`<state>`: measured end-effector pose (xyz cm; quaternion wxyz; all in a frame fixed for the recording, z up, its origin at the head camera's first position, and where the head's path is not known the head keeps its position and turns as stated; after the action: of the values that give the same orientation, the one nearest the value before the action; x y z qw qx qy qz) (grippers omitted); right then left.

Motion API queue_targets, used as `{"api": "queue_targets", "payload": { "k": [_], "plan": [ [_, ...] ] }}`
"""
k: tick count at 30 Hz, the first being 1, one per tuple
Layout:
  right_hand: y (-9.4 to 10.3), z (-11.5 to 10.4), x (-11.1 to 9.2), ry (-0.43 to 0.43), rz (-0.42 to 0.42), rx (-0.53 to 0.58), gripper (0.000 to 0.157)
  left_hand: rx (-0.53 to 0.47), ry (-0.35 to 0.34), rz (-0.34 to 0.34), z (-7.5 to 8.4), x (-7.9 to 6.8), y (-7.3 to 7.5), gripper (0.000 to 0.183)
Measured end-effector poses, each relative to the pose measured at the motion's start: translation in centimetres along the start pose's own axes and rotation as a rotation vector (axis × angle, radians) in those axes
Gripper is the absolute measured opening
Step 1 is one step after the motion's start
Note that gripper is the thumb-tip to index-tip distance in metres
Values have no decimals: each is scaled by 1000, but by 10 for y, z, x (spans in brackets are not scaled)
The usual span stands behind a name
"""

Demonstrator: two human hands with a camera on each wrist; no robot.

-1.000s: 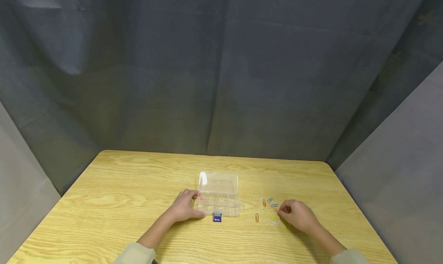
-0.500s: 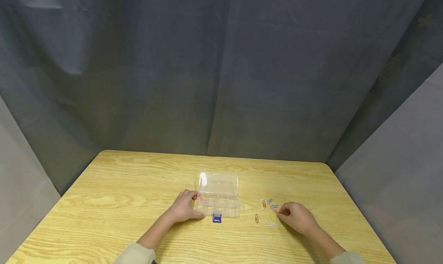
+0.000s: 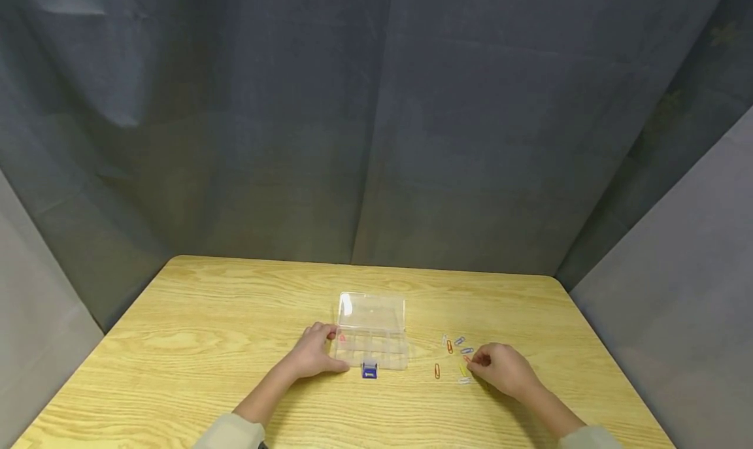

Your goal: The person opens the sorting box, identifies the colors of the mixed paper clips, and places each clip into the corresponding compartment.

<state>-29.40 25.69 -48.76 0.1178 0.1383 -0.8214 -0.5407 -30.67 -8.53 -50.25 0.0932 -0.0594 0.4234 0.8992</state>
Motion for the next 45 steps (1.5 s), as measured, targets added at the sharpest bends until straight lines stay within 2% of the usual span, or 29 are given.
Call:
{"api": "queue_targets", "payload": {
  "k": [18,26,34,45],
  "plan": [
    [3,-9,2,38,48,-69,7,-7,6,-3,0,0,-1,80],
    [6,-11,4,61,74,-37,13,-6,4,-2,0,1,-1,81],
    [9,-17,11,74,91,-19,11,-3,1,7,0,0,1,81],
    [11,-34,19,108,112,12,12,-12,-5,8,0,-1,0,81]
  ]
}}
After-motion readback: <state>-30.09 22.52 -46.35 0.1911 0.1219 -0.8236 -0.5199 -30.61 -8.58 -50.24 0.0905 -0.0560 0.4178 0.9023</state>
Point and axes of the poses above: each hand's wrist, its own x-axis towards the middle knuckle, its own y-axis out of the back of the hand, z = x × y, the point moved 8 cm from there along x, towards the middle knuckle, and after that the axes turned 13 degrees about y, right-handed, at the moved point
